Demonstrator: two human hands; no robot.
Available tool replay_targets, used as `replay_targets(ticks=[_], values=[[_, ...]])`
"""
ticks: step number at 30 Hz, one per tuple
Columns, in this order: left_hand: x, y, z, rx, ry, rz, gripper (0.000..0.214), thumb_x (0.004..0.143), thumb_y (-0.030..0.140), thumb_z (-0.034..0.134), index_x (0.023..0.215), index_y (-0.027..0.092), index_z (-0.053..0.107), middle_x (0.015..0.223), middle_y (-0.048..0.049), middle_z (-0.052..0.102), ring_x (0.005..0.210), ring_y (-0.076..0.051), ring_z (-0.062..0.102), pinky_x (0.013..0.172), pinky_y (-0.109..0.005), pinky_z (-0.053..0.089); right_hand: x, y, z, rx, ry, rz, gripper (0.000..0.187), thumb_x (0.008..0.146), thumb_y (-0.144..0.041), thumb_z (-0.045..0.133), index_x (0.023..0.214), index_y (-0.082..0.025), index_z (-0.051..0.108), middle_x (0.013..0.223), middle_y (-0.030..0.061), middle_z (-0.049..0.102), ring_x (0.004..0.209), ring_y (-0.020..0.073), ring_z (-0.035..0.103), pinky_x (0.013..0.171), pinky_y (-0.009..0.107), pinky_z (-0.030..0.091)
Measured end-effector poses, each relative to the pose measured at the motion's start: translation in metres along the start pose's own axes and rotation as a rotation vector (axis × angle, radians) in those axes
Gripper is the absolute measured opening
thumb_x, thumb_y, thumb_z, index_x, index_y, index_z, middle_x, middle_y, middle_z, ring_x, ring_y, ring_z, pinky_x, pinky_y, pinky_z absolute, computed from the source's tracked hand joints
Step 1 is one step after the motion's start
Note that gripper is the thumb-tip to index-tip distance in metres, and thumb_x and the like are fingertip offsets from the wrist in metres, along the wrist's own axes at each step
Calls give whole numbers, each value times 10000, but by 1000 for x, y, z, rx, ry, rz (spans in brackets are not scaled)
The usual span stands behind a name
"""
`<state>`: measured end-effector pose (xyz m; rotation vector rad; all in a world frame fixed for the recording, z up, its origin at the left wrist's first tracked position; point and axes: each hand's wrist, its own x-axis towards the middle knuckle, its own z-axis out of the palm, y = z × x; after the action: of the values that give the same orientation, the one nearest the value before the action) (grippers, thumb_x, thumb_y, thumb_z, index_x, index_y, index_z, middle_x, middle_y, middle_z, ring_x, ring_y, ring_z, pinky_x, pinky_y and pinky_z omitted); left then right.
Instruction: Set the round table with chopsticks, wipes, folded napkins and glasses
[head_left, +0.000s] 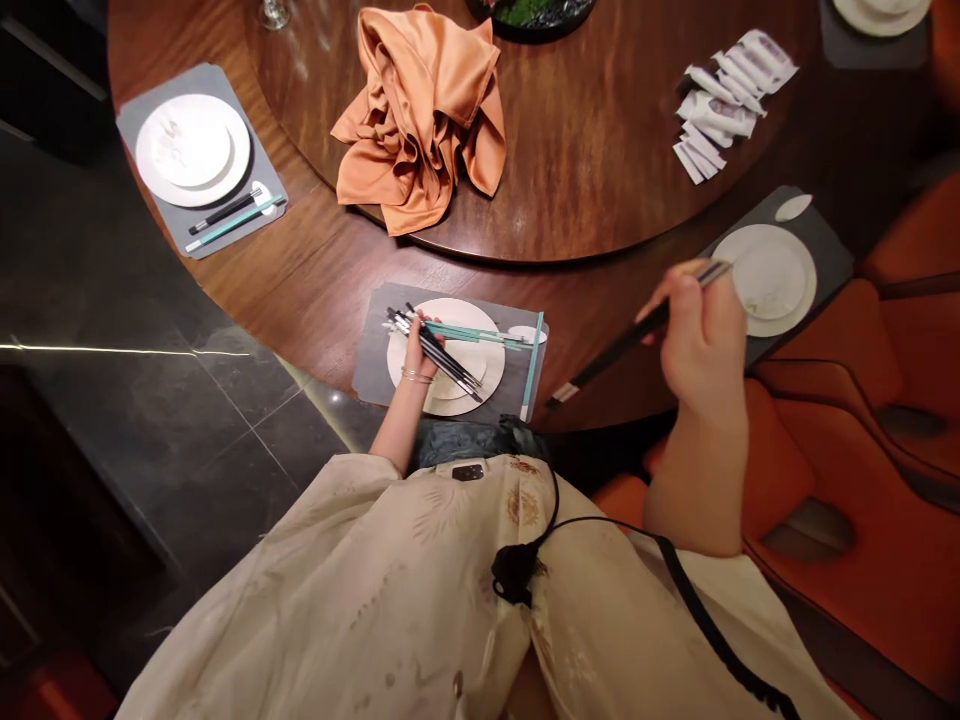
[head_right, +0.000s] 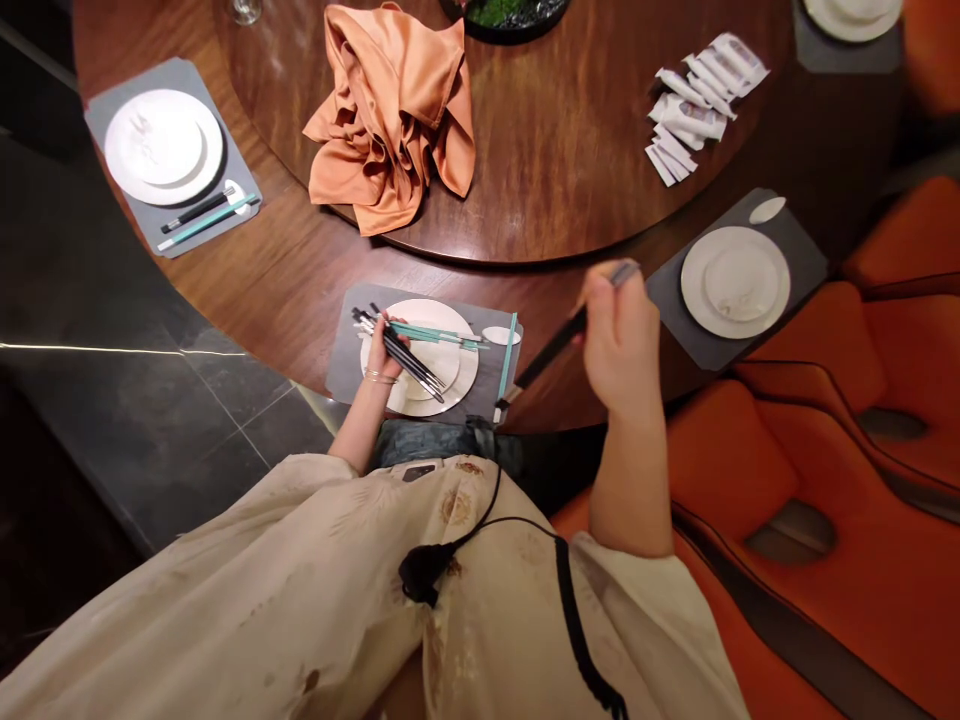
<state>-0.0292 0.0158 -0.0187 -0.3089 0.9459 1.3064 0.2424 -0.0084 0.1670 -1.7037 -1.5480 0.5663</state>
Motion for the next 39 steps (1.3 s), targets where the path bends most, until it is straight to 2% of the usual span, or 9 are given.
replay_targets(ticks=[3, 7, 9, 12, 16, 20, 27, 33, 39], values=[[3, 28, -13, -33, 20, 77, 260, 1005, 245, 402, 1016, 198, 657, 685, 17, 587, 660, -47, 611, 496, -89, 422, -54, 66, 9, 44, -31, 273, 393, 941, -582, 378, 826, -216, 465, 622, -45, 483, 471, 92, 443, 482, 232, 370], [5, 53, -24, -37, 33, 139, 306, 1014, 274, 381, 949, 211, 673, 671, 23, 579, 658, -33, 604, 504, -75, 420, -146, 114, 89, 202, -323, 692, 478, 834, -685, 401, 806, -214, 477, 577, -54, 480, 483, 120, 485, 500, 244, 411], [3, 59, -28, -21, 30, 157, 301, 1007, 288, 407, 906, 211, 679, 665, 27, 582, 661, -34, 603, 506, -75, 421, -173, 115, 128, 298, -450, 718, 452, 840, -642, 410, 784, -205, 509, 675, -8, 573, 633, 145, 574, 609, 255, 467], [-1, 63, -32, 21, 19, 176, 281, 995, 297, 445, 883, 207, 687, 663, 27, 591, 672, -36, 600, 514, -72, 427, -172, 111, 166, 211, -417, 774, 391, 938, -484, 308, 901, -186, 557, 791, 46, 641, 741, 167, 618, 684, 267, 483], [-10, 66, -35, 70, 6, 185, 261, 983, 306, 476, 865, 213, 689, 664, 29, 596, 668, -36, 595, 518, -67, 430, -141, 117, 195, -249, -229, 894, 344, 979, -277, 284, 1164, -150, 544, 965, 135, 679, 878, 213, 652, 777, 308, 478], [-18, 71, -39, 112, 33, 216, 254, 976, 306, 491, 855, 204, 690, 670, 23, 598, 674, -40, 600, 511, -67, 426, -140, 123, 220, -348, -186, 967, 405, 958, -172, 270, 1314, -108, 451, 1187, 204, 619, 972, 236, 643, 818, 330, 476], [-21, 78, -51, 135, 50, 217, 334, 1006, 286, 392, 862, 226, 688, 702, 17, 600, 695, -40, 607, 528, -78, 431, -162, 129, 230, -492, -220, 801, 409, 934, -124, 330, 1326, -130, 444, 1245, 180, 561, 1174, 244, 527, 904, 315, 443], [-18, 71, -55, 115, 7, 167, 358, 1005, 288, 402, 767, 211, 658, 686, 29, 595, 668, -30, 592, 516, -79, 423, -170, 134, 221, -565, -287, 735, 314, 947, -182, 419, 1257, -160, 463, 1212, 153, 563, 1078, 221, 579, 819, 286, 467], [-19, 62, -51, 197, 9, 186, 274, 986, 301, 461, 846, 221, 683, 693, 26, 601, 682, -34, 584, 535, -69, 424, -170, 136, 213, -585, -354, 738, 246, 966, -272, 448, 1188, -169, 481, 1143, 128, 614, 991, 214, 640, 771, 278, 483]])
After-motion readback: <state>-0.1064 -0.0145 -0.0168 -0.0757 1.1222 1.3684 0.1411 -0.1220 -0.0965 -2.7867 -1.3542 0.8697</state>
